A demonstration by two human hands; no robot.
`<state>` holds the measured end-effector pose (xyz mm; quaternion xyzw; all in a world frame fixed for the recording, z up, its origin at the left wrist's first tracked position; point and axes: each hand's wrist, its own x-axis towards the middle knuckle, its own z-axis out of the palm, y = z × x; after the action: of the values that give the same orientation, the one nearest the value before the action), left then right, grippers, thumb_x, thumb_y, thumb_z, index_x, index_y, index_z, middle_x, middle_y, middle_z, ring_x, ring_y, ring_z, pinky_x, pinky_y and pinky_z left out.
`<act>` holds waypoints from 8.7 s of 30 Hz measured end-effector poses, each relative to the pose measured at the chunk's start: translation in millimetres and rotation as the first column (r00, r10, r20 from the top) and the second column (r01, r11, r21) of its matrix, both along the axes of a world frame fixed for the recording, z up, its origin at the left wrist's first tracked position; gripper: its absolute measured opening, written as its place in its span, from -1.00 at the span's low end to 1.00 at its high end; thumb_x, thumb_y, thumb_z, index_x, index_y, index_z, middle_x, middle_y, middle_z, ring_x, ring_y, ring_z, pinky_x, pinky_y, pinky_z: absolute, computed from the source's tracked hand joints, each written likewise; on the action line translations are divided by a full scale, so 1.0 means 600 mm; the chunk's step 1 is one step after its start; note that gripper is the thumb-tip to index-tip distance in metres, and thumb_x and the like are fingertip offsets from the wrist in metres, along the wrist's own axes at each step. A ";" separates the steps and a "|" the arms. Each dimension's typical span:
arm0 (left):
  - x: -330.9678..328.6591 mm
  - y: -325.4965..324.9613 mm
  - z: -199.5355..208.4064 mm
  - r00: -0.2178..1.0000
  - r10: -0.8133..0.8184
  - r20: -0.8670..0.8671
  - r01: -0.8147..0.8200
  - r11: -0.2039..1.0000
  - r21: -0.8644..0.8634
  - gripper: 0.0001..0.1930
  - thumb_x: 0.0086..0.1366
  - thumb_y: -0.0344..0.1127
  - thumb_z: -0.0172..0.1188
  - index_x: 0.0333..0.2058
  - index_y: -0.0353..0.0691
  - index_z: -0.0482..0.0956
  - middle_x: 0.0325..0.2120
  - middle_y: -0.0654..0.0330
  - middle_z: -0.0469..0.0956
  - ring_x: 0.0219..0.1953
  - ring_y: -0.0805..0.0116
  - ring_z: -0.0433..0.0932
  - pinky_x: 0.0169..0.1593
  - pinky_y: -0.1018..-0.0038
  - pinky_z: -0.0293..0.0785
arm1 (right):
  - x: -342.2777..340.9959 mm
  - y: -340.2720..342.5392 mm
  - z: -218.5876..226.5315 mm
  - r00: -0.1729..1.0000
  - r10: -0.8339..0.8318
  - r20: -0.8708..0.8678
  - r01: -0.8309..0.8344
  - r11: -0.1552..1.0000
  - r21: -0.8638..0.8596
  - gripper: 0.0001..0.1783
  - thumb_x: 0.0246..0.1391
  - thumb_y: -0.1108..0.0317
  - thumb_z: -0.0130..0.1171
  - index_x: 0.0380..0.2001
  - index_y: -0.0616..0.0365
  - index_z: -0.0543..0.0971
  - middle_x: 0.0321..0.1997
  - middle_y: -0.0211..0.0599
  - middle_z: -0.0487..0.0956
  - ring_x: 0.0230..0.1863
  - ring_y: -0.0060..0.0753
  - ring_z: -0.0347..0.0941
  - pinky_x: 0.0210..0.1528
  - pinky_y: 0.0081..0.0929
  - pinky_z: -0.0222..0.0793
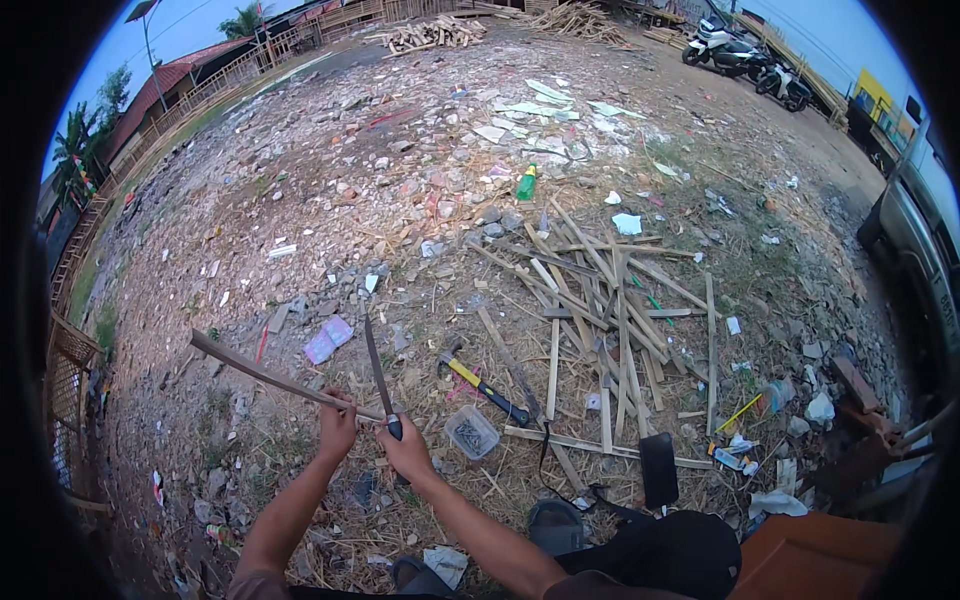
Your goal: The person uses a knife to shave and smooth the edges of a long bamboo strip while seated outdoors.
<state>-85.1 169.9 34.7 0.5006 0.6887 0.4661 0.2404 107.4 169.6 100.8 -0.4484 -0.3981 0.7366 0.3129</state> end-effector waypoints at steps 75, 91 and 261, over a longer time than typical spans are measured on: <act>-0.023 -0.005 0.358 0.817 -0.299 0.492 -0.023 0.837 0.547 -0.61 0.39 -0.04 -0.21 -0.58 -0.06 0.04 -0.79 0.41 -0.06 -0.73 0.59 -0.18 -0.66 0.53 -0.23 | -0.060 -0.037 0.096 0.922 0.174 0.345 -0.353 0.742 0.570 -0.74 0.16 0.32 0.01 -0.26 0.31 0.26 -0.63 0.13 0.49 -0.57 0.24 0.47 -0.47 0.10 0.36; -0.020 -0.014 0.356 0.803 -0.316 0.505 -0.029 0.826 0.563 -0.62 0.39 -0.08 -0.21 -0.60 -0.04 0.02 -0.80 0.41 -0.09 -0.75 0.58 -0.18 -0.66 0.53 -0.22 | -0.053 -0.021 -0.008 0.923 0.217 0.317 -0.343 0.836 0.427 -0.75 0.15 0.32 0.01 -0.27 0.30 0.28 -0.64 0.21 0.48 -0.55 0.32 0.46 -0.46 0.09 0.34; -0.004 0.005 0.361 0.857 0.502 -0.114 -0.379 0.765 0.520 -0.45 0.45 0.16 -0.47 -0.11 -0.12 0.41 0.09 0.22 0.34 0.16 0.31 0.25 0.21 0.23 0.01 | -0.094 -0.029 0.013 0.917 0.222 0.332 -0.335 0.880 0.337 -0.71 0.15 0.29 0.00 -0.22 0.33 0.31 -0.53 0.21 0.54 -0.42 0.29 0.51 -0.30 0.07 0.40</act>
<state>-87.6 172.9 251.5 0.4208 0.6742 0.5994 -0.0958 51.0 152.4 108.6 -0.4158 -0.6372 0.6089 0.2245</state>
